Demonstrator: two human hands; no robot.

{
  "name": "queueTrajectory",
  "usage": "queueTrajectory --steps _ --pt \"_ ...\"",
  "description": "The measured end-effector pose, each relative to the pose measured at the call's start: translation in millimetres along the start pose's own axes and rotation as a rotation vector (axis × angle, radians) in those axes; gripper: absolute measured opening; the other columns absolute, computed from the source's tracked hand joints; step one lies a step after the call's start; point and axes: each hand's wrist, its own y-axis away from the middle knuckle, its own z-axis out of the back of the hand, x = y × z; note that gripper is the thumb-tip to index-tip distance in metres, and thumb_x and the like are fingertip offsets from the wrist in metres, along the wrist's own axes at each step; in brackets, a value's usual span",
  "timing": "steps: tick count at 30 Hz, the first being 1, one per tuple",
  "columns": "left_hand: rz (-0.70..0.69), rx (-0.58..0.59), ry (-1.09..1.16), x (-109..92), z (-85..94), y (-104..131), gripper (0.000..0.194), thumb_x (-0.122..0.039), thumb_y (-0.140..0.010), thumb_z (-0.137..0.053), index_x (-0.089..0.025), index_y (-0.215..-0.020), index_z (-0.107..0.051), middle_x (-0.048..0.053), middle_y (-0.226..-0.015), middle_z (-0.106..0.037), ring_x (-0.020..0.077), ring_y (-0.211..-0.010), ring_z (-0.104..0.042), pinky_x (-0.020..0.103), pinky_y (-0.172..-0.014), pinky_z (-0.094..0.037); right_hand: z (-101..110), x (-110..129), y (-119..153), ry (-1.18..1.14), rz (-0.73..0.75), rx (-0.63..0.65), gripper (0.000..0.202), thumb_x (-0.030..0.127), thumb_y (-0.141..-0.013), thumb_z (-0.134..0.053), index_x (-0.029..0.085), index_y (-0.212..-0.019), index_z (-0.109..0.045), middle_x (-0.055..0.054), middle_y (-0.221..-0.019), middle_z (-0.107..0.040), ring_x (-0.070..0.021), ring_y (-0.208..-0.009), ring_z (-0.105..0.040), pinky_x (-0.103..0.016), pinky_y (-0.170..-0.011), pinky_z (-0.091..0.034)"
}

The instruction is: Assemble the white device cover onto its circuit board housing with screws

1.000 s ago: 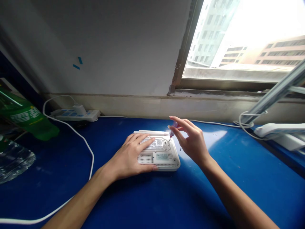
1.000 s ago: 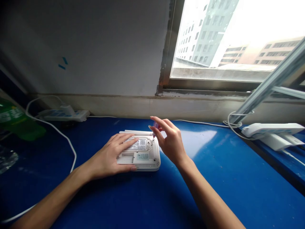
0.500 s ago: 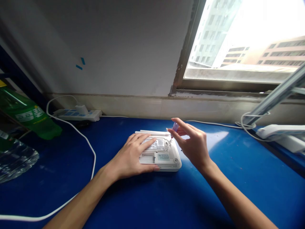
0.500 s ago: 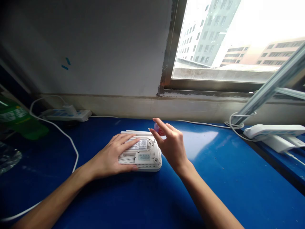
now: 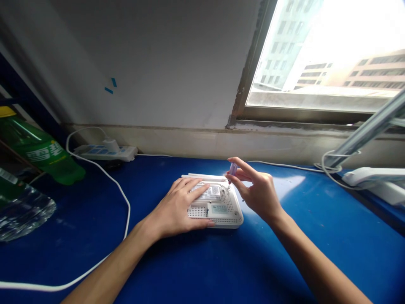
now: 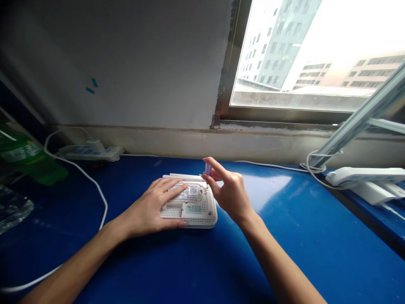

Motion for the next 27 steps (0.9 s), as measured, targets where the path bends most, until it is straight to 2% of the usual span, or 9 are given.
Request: queueTrajectory --steps 4,7,10,12,15,17,21,27 --pt "-0.024 -0.023 -0.010 -1 -0.9 1 0.097 -0.085 -0.080 -0.062 -0.027 -0.157 -0.049 0.013 -0.162 -0.045 0.0387 -0.148 -0.037 0.059 -0.123 -0.028 -10 3 3 0.178 0.043 -0.155 0.038 0.029 -0.096 -0.071 0.021 -0.132 -0.067 -0.003 -0.086 -0.079 -0.0211 -0.067 -0.077 -0.032 -0.067 -0.063" --pt "-0.026 -0.035 -0.008 0 -2.0 1 0.096 -0.085 -0.080 -0.062 -0.028 -0.157 -0.049 0.012 -0.162 -0.045 0.0389 -0.148 -0.038 0.059 -0.123 -0.029 -11 3 3 0.197 0.060 -0.153 0.042 0.030 -0.097 -0.070 0.023 -0.137 -0.064 -0.002 -0.086 -0.077 -0.0192 -0.067 -0.074 -0.033 -0.070 -0.062" --pt "-0.024 -0.031 0.002 0 -2.3 2 0.097 -0.085 -0.079 -0.063 -0.028 -0.157 -0.049 0.012 -0.162 -0.045 0.0394 -0.148 -0.038 0.059 -0.122 -0.030 -4 0 0 0.138 0.082 -0.060 0.042 0.027 -0.098 -0.067 0.023 -0.139 -0.061 -0.002 -0.089 -0.075 -0.0184 -0.073 -0.074 -0.033 -0.076 -0.062" --pt "-0.023 -0.023 -0.004 0 -1.8 1 0.098 -0.085 -0.080 -0.063 -0.027 -0.157 -0.048 0.013 -0.162 -0.045 0.0395 -0.148 -0.037 0.060 -0.123 -0.028 1 -2 -2 0.063 0.085 0.047 0.039 0.025 -0.100 -0.063 0.023 -0.139 -0.059 -0.003 -0.096 -0.075 -0.0190 -0.081 -0.074 -0.034 -0.082 -0.062" --pt "-0.027 -0.003 -0.014 -1 -0.3 1 0.098 -0.085 -0.081 -0.061 -0.027 -0.158 -0.046 0.012 -0.163 -0.044 0.0379 -0.150 -0.037 0.059 -0.124 -0.026 6 -3 -3 -0.087 0.043 0.196 0.038 0.022 -0.102 -0.058 0.025 -0.139 -0.053 -0.006 -0.109 -0.076 -0.0198 -0.096 -0.075 -0.035 -0.089 -0.062" --pt "-0.028 0.006 -0.019 -1 0.4 0 0.097 -0.085 -0.081 -0.060 -0.028 -0.159 -0.045 0.011 -0.163 -0.044 0.0366 -0.150 -0.036 0.057 -0.125 -0.026 7 -1 -3 -0.153 0.002 0.233 0.038 0.021 -0.101 -0.058 0.025 -0.138 -0.052 -0.005 -0.108 -0.076 -0.0199 -0.097 -0.076 -0.035 -0.089 -0.063" --pt "-0.030 -0.006 -0.024 -1 -0.1 0 0.096 -0.084 -0.082 -0.061 -0.027 -0.157 -0.047 0.011 -0.163 -0.045 0.0366 -0.150 -0.037 0.057 -0.125 -0.026 5 5 -1 -0.193 -0.060 0.185 0.036 0.020 -0.097 -0.062 0.024 -0.133 -0.059 -0.002 -0.096 -0.077 -0.0199 -0.089 -0.078 -0.036 -0.090 -0.064" --pt "-0.036 -0.016 -0.019 0 -1.9 0 0.095 -0.084 -0.082 -0.062 -0.027 -0.156 -0.049 0.011 -0.162 -0.046 0.0378 -0.148 -0.039 0.058 -0.125 -0.026 -3 11 1 -0.145 -0.108 0.048 0.039 0.019 -0.093 -0.065 0.025 -0.131 -0.067 -0.001 -0.093 -0.078 -0.0220 -0.089 -0.079 -0.036 -0.088 -0.067"
